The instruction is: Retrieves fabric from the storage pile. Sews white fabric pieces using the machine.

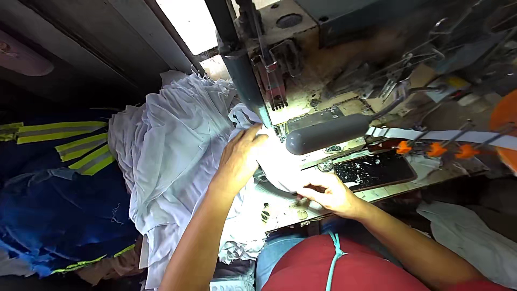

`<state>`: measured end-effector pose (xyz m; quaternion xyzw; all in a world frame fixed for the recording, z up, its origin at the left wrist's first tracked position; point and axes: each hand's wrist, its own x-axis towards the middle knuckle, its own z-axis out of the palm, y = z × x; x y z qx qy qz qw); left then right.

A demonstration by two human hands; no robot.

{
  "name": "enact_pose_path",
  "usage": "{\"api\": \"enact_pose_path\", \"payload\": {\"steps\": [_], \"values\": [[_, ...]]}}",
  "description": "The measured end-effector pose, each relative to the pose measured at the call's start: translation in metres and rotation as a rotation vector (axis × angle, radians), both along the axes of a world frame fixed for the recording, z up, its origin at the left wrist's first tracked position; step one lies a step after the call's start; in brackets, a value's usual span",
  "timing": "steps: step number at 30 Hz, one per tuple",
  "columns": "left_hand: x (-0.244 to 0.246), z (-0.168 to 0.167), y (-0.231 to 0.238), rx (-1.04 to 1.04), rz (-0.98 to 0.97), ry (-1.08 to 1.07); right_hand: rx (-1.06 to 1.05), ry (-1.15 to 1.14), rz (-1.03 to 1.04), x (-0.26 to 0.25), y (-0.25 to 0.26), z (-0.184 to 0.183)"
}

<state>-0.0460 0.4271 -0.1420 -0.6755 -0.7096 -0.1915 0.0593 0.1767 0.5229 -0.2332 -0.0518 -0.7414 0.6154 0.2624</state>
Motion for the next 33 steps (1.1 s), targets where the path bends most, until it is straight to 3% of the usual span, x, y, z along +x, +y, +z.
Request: {"api": "enact_pose_path", "payload": {"steps": [6, 12, 17, 21, 24, 28, 33], "values": [[0.000, 0.005, 0.005, 0.248, 0.137, 0.066, -0.030, 0.056, -0.025, -0.022, 0.009, 0.017], [0.025, 0.018, -0.022, 0.194, 0.208, 0.215, 0.004, 0.058, -0.035, -0.028, 0.016, 0.026], [0.058, 0.026, -0.048, 0.092, 0.115, 0.406, -0.072, 0.040, 0.040, -0.033, 0.020, 0.028], [0.070, 0.020, -0.066, 0.109, 0.023, 0.249, -0.055, 0.090, 0.030, -0.031, 0.019, 0.026], [0.036, 0.011, -0.060, 0.129, 0.145, 0.165, 0.007, 0.143, 0.047, -0.027, 0.018, 0.025], [-0.001, -0.016, -0.054, 0.119, 0.155, -0.015, 0.083, 0.072, 0.051, -0.023, 0.014, 0.028], [0.020, 0.010, -0.088, 0.146, 0.140, -0.060, 0.223, -0.044, 0.067, -0.010, 0.000, 0.036]]}}
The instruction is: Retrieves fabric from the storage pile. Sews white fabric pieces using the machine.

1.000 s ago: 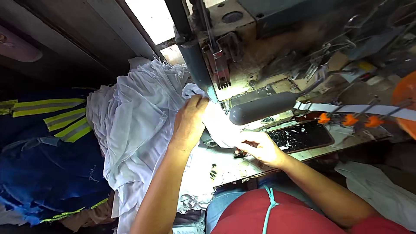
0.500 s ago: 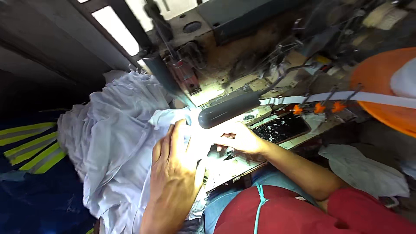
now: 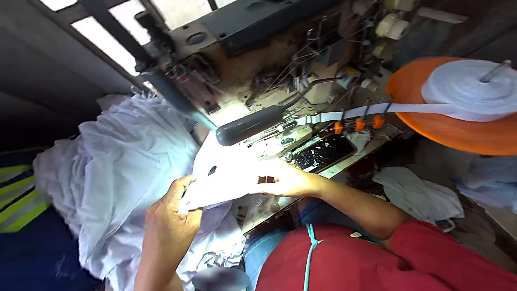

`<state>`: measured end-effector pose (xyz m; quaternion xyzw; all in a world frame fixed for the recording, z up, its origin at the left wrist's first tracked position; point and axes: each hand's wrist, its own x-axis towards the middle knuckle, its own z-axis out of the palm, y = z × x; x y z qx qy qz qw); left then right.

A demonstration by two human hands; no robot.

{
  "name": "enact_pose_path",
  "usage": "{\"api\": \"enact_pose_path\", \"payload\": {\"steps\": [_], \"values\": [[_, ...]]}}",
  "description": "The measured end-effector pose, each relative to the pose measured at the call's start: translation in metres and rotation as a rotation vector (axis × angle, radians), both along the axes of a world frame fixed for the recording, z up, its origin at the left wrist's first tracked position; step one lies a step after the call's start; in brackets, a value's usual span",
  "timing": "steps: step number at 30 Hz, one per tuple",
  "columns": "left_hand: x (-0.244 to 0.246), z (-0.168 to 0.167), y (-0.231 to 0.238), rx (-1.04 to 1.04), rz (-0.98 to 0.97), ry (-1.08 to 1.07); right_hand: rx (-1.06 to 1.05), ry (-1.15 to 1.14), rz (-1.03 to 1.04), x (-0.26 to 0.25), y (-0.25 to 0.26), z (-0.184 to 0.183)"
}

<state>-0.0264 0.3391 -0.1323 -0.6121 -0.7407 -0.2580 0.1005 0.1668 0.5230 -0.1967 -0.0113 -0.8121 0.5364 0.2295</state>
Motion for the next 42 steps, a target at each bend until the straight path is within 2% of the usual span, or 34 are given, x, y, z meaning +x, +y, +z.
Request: {"api": "enact_pose_path", "payload": {"steps": [4, 6, 10, 12, 14, 16, 20, 24, 26, 29, 32, 34, 35, 37, 39, 42], "values": [[0.002, 0.017, -0.026, -0.031, -0.237, -0.151, 0.148, 0.154, 0.063, 0.014, -0.014, -0.002], [0.003, 0.014, -0.027, -0.055, -0.267, -0.149, 0.146, 0.188, 0.103, 0.018, -0.017, -0.001], [0.020, 0.006, -0.016, 0.045, -0.425, -0.306, -0.023, -0.032, 0.149, 0.022, -0.010, 0.002], [0.029, -0.004, -0.005, 0.122, -0.349, -0.323, -0.096, -0.122, 0.127, 0.021, 0.000, 0.001], [0.029, -0.011, 0.001, 0.127, -0.176, -0.281, -0.132, -0.071, 0.099, 0.019, 0.007, -0.001], [0.023, -0.013, 0.003, 0.113, -0.131, -0.317, -0.179, -0.003, 0.115, 0.017, 0.012, -0.004], [0.024, -0.011, 0.002, 0.090, -0.227, -0.480, -0.209, 0.004, 0.142, 0.018, 0.013, 0.005], [0.040, -0.003, -0.004, 0.094, -0.476, -0.651, -0.270, 0.009, 0.353, 0.020, 0.010, 0.019], [0.051, -0.003, -0.005, 0.131, -0.570, -0.577, -0.348, 0.020, 0.442, 0.023, 0.009, 0.023], [0.067, -0.022, 0.005, 0.256, -0.554, -0.341, -0.234, 0.028, 0.423, 0.027, 0.010, 0.021], [0.079, -0.065, 0.021, 0.256, -0.355, -0.059, -0.154, 0.111, 0.275, 0.038, 0.007, 0.018], [0.072, -0.095, 0.038, 0.207, -0.190, 0.162, -0.223, 0.174, 0.229, 0.044, 0.007, 0.017], [0.064, -0.103, 0.045, 0.173, -0.118, 0.194, -0.268, 0.198, 0.224, 0.047, 0.007, 0.015], [0.045, -0.096, 0.051, 0.203, -0.007, 0.239, -0.308, 0.229, 0.233, 0.052, 0.012, 0.011], [0.028, -0.062, 0.045, 0.270, 0.047, 0.294, -0.314, 0.230, 0.232, 0.055, 0.014, 0.003], [0.014, -0.022, 0.039, 0.137, -0.051, 0.314, -0.213, 0.192, 0.149, 0.057, 0.005, -0.017]]}}
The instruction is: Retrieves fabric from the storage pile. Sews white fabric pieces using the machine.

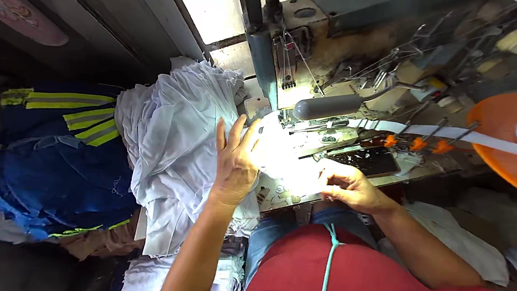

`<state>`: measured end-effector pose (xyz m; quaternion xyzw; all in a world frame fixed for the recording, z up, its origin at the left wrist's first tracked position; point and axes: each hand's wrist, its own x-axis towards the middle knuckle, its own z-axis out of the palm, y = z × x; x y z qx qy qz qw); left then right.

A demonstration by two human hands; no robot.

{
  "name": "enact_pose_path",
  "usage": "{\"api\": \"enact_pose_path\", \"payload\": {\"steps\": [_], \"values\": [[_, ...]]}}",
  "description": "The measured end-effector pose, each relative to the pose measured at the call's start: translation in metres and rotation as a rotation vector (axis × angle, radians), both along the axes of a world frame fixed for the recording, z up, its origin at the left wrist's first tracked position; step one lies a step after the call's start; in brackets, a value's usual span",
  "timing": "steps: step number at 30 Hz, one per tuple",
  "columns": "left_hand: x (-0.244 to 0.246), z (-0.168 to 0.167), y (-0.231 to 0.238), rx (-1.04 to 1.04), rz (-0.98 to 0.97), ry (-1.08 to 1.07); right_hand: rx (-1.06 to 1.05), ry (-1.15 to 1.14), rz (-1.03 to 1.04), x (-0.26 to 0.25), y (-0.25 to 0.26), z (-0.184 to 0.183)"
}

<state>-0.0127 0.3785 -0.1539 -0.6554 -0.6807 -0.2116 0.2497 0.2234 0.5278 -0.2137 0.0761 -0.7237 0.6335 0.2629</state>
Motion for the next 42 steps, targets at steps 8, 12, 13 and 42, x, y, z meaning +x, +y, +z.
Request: {"api": "enact_pose_path", "payload": {"steps": [8, 12, 13, 42], "values": [[0.005, -0.040, 0.001, -0.124, -0.109, 0.016, -0.022, 0.004, -0.163, 0.009, -0.013, -0.038], [0.011, -0.013, 0.002, -0.041, -0.114, 0.087, -0.055, -0.010, -0.154, -0.001, -0.006, -0.041], [0.010, -0.008, 0.005, -0.068, -0.124, 0.066, -0.065, -0.014, -0.163, -0.005, -0.005, -0.041], [-0.022, 0.027, 0.015, -0.224, -0.236, -0.140, 0.114, -0.040, -0.476, -0.071, 0.004, -0.001]]}}
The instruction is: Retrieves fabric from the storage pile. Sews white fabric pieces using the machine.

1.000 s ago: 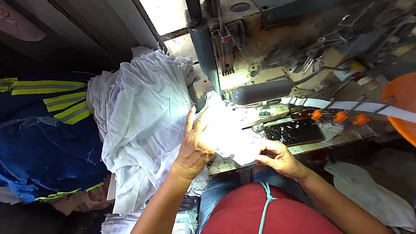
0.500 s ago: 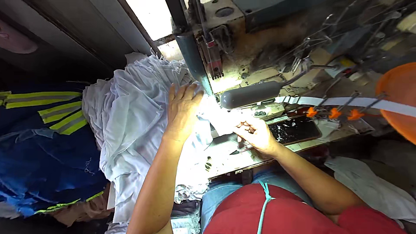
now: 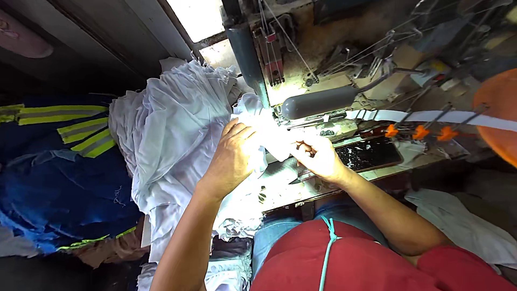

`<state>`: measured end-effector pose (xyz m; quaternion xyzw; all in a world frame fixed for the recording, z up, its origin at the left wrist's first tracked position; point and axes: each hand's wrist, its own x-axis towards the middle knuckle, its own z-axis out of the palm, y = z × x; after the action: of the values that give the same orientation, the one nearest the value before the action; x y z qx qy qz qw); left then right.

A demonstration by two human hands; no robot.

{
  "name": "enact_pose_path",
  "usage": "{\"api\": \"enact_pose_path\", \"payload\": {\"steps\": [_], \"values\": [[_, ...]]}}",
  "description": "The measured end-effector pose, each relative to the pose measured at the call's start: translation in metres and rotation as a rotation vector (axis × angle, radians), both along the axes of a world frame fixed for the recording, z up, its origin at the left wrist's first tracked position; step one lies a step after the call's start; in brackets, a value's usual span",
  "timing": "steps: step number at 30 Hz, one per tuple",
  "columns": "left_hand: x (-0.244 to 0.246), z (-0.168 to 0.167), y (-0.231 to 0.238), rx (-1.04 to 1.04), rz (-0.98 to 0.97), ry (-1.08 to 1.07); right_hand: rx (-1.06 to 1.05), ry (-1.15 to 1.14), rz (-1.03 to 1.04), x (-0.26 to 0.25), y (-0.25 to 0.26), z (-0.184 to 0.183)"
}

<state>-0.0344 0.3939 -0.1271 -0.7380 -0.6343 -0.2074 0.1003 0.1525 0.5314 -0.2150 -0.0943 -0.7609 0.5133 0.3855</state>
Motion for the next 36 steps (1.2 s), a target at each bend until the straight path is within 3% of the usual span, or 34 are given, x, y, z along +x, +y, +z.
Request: {"api": "enact_pose_path", "payload": {"steps": [4, 10, 17, 19, 21, 25, 29, 36], "values": [[0.019, 0.011, -0.008, 0.050, -0.026, -0.134, 0.235, 0.058, -0.034, 0.005, -0.006, 0.001], [0.045, -0.001, -0.011, 0.110, -0.057, -0.196, 0.362, 0.174, 0.014, 0.010, -0.017, 0.010], [0.062, -0.006, -0.012, 0.117, 0.016, -0.233, 0.410, 0.099, 0.038, 0.022, -0.011, 0.003], [0.071, -0.013, -0.009, 0.065, -0.075, -0.187, 0.363, 0.084, 0.090, 0.028, -0.008, -0.001], [0.065, -0.032, -0.003, 0.062, -0.095, -0.037, 0.188, 0.116, 0.160, 0.032, -0.005, -0.004], [0.040, -0.044, 0.006, 0.100, 0.084, 0.242, -0.222, 0.178, 0.273, 0.038, -0.003, -0.009], [0.027, -0.026, 0.011, 0.007, 0.119, 0.280, -0.176, 0.180, 0.263, 0.036, -0.008, -0.019], [0.018, -0.022, 0.026, -0.054, 0.151, 0.274, -0.049, 0.143, 0.096, 0.023, -0.010, -0.022]]}}
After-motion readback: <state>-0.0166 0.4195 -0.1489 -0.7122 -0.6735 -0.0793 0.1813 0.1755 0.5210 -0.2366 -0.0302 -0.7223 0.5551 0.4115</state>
